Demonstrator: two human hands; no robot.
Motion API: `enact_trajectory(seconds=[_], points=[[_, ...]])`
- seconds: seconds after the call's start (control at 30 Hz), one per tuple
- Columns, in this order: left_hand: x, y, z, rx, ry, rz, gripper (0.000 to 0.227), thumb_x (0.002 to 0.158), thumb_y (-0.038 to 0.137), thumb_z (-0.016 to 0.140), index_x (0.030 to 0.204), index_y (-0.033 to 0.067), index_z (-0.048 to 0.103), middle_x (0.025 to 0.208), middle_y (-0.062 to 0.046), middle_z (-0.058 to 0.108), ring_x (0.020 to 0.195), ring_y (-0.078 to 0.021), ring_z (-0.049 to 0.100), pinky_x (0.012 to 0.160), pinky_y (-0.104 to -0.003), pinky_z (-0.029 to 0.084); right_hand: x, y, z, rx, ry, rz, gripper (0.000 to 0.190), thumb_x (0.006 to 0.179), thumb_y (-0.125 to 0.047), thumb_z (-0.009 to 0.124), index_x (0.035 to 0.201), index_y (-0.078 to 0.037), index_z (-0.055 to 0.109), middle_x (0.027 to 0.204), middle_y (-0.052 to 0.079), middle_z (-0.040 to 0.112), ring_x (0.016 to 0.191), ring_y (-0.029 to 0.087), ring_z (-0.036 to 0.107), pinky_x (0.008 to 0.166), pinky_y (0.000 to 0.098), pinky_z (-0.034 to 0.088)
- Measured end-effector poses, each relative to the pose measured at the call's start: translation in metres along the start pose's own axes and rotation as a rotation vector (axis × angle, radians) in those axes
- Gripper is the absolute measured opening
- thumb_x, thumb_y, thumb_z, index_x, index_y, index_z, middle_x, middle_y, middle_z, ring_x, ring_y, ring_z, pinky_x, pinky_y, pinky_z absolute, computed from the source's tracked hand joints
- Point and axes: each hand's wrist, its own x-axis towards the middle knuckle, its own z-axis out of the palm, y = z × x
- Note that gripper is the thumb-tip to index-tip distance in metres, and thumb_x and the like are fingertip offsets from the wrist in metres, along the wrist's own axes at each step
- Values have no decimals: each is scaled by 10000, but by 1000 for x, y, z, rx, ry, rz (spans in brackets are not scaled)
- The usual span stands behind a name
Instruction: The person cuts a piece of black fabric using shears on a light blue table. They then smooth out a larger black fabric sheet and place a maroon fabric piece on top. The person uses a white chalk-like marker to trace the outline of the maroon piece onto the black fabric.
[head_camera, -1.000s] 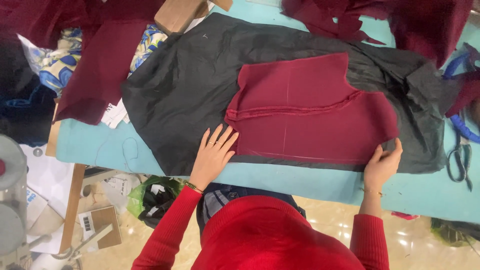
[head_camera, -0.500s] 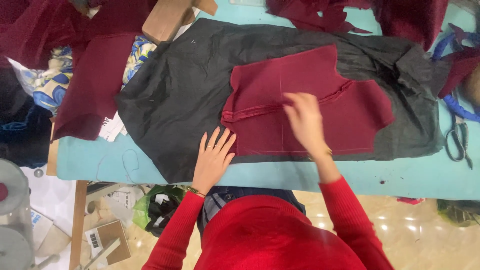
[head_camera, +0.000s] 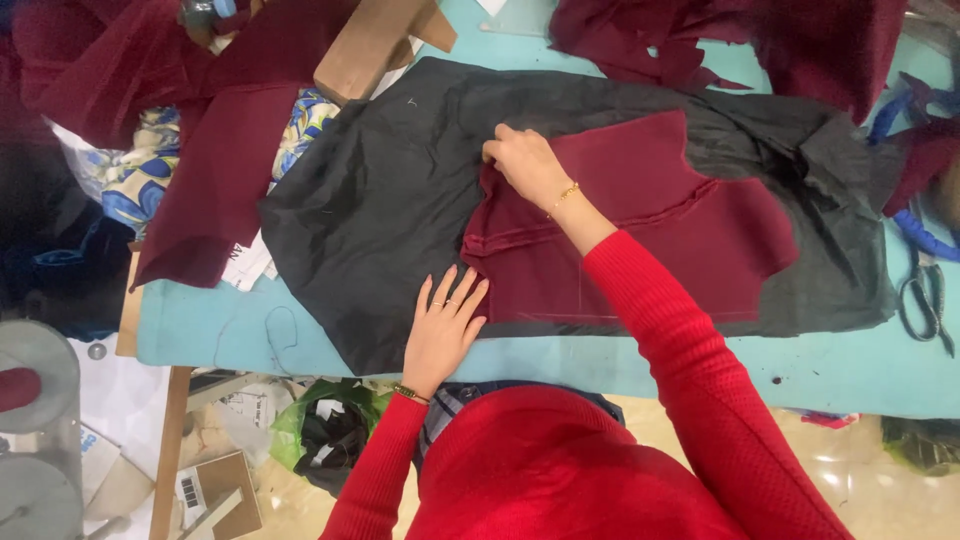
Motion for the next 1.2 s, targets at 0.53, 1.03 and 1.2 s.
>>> enact_trajectory(seconds=[0.53, 1.03, 1.2], points=[[2, 0, -2, 38, -67, -8, 561, 1056, 420, 494, 1589, 276, 396, 1691, 24, 306, 1553, -234, 253, 1265, -522, 175, -54, 14, -37, 206, 309, 175, 332, 978, -23, 675, 1293, -79, 589, 1442, 207, 591, 1319, 364, 554, 1016, 457, 471], [31, 4, 5, -6, -84, 12, 564, 1088, 396, 430, 1630, 284, 321, 1717, 6, 246, 1575, -296, 202, 1246, -606, 148, -228, -40, -35, 253, 278, 415, 531, 1009, -243, 712, 1512, -166, 556, 1620, 173, 411, 1515, 349, 340, 1207, 478, 308], [26, 10, -7, -75, -126, -56, 557, 1098, 358, 426, 1633, 242, 324, 1723, -27, 231, 1576, -306, 198, 1244, -586, 149, -329, -22, -34, 147, 372, 718, 450, 1019, -148, 712, 1452, -77, 611, 1540, 182, 518, 1458, 352, 435, 1211, 464, 334]])
